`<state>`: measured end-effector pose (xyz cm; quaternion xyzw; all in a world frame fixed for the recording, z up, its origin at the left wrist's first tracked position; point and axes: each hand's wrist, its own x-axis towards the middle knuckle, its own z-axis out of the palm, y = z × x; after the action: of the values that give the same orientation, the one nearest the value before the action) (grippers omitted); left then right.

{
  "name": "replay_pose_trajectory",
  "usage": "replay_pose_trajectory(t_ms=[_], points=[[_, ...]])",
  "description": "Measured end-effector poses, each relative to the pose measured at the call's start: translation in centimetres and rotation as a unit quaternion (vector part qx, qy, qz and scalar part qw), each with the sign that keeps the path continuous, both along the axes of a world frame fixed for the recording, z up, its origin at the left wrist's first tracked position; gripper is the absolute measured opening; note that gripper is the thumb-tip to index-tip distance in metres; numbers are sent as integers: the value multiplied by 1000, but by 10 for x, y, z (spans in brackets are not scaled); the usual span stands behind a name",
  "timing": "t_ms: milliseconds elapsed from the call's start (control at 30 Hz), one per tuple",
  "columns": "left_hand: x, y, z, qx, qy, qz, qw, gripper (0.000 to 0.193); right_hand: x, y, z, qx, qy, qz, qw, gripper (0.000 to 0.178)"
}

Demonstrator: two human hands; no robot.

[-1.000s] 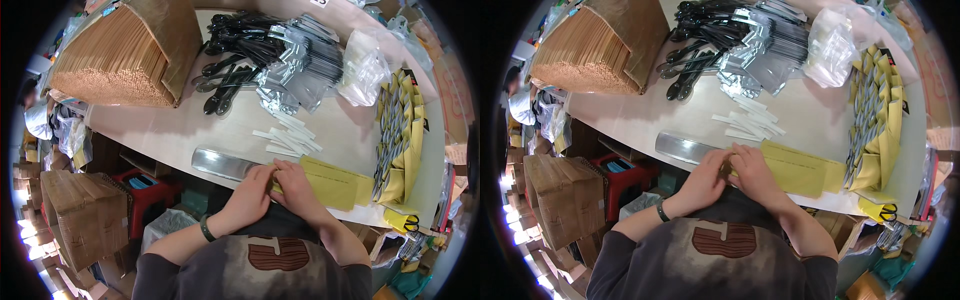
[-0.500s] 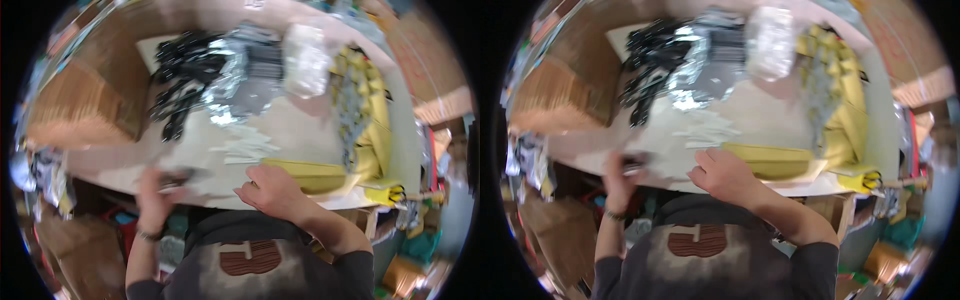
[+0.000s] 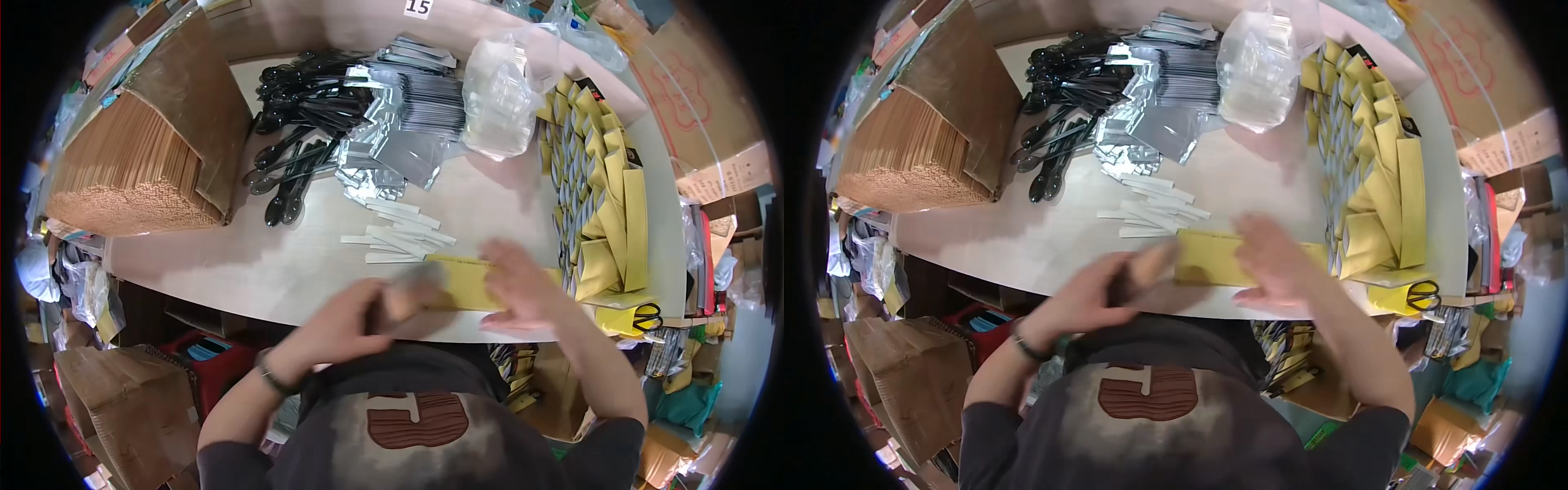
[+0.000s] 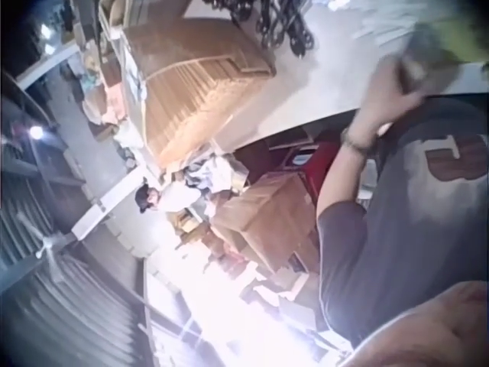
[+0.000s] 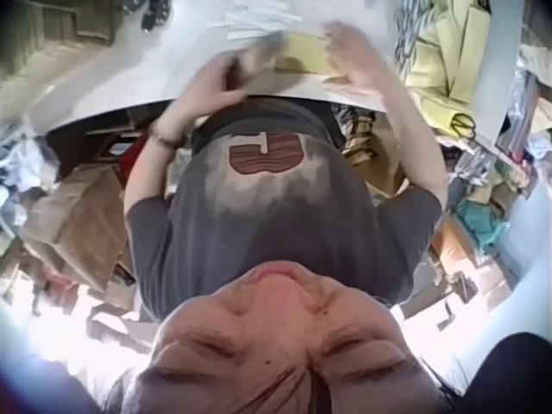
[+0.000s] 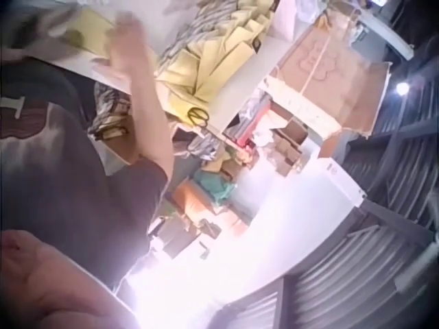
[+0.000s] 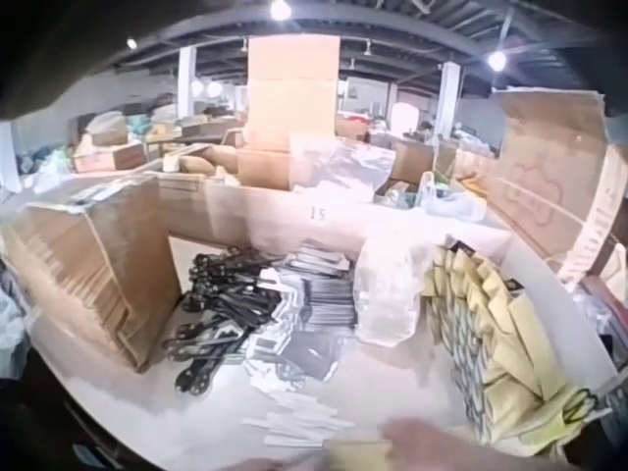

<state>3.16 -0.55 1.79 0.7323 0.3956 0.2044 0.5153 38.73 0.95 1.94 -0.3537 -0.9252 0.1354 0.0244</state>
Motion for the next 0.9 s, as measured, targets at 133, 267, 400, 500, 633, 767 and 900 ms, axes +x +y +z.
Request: replay_pose_trajectory(t_ms=[133,267,400,500,633,767,900], points=[[57,1,-32,67,-64,-94,991,54,-79,2,-9,-53,172,-76,981,51],[1,4,2,60,167,141,974,59,-98,-19,-4,-41,102,-210,972,29],[-6,13,-20,149,232,140,951,66,-124,-8,-25,-124,4,-339,933,28],[-6,8,-24,143,197,99,965,71,-127,-9,-44,-60,50,-355,932,25],[-13,17,-22,149,210,9,966,73,-131,1,-33,-168,63,-368,912,19],[-1,31,-30,194,148,-56,968,72,-156,-4,-31,-181,105,-302,930,17],[-30,53,-21,295,118,46,947,57,-152,54,-12,-103,184,-271,939,16]])
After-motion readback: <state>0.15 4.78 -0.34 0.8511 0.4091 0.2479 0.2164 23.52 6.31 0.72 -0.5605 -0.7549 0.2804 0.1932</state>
